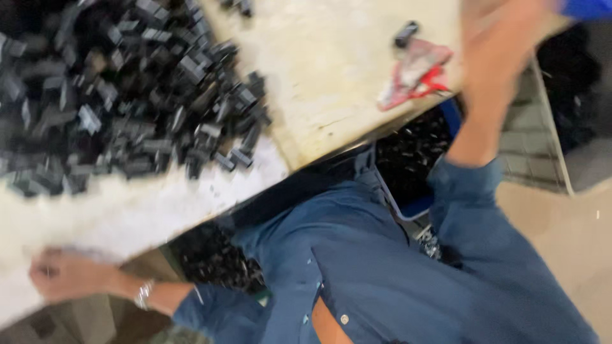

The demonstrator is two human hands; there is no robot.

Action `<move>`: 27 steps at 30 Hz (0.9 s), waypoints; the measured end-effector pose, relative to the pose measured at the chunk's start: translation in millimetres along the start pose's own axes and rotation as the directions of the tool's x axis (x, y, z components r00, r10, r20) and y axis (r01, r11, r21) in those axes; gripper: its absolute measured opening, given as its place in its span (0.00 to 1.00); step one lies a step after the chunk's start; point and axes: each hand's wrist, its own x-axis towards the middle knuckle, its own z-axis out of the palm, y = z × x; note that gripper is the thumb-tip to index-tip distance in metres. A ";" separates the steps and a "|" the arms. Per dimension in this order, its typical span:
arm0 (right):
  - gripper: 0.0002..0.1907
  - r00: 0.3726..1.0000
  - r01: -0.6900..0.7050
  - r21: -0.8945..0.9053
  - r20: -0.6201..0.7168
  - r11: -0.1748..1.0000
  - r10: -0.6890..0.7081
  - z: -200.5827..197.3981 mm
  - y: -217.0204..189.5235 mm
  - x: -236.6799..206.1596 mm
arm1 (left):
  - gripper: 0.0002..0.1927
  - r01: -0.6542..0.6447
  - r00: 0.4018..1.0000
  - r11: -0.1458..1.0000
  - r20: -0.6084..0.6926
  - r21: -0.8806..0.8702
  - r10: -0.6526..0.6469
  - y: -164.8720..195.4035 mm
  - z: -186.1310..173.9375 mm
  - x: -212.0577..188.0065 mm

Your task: The person picks small black cylindrical parts from a pile on a table, inspects them by holding them up to the camera, and places them into a blue bin. The person repeats this process multiple times, occasionally adjusting the pile of parts.

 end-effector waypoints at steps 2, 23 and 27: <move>0.21 0.910 0.108 0.238 0.366 0.965 -0.193 46.1 -39.4 -45.8 | 0.12 0.215 0.974 0.943 0.126 -0.253 -0.188 -9.7 -3.3 -3.5; 0.21 0.661 -0.671 0.610 0.750 0.422 -0.033 107.1 -175.5 -140.2 | 0.12 0.166 0.985 0.893 0.121 -0.418 -0.127 0.7 -8.4 -1.9; 0.20 0.598 -0.755 0.573 0.801 0.318 -0.024 92.1 -180.4 -149.9 | 0.11 0.173 0.984 0.878 0.111 -0.446 -0.138 -2.6 -5.0 -3.5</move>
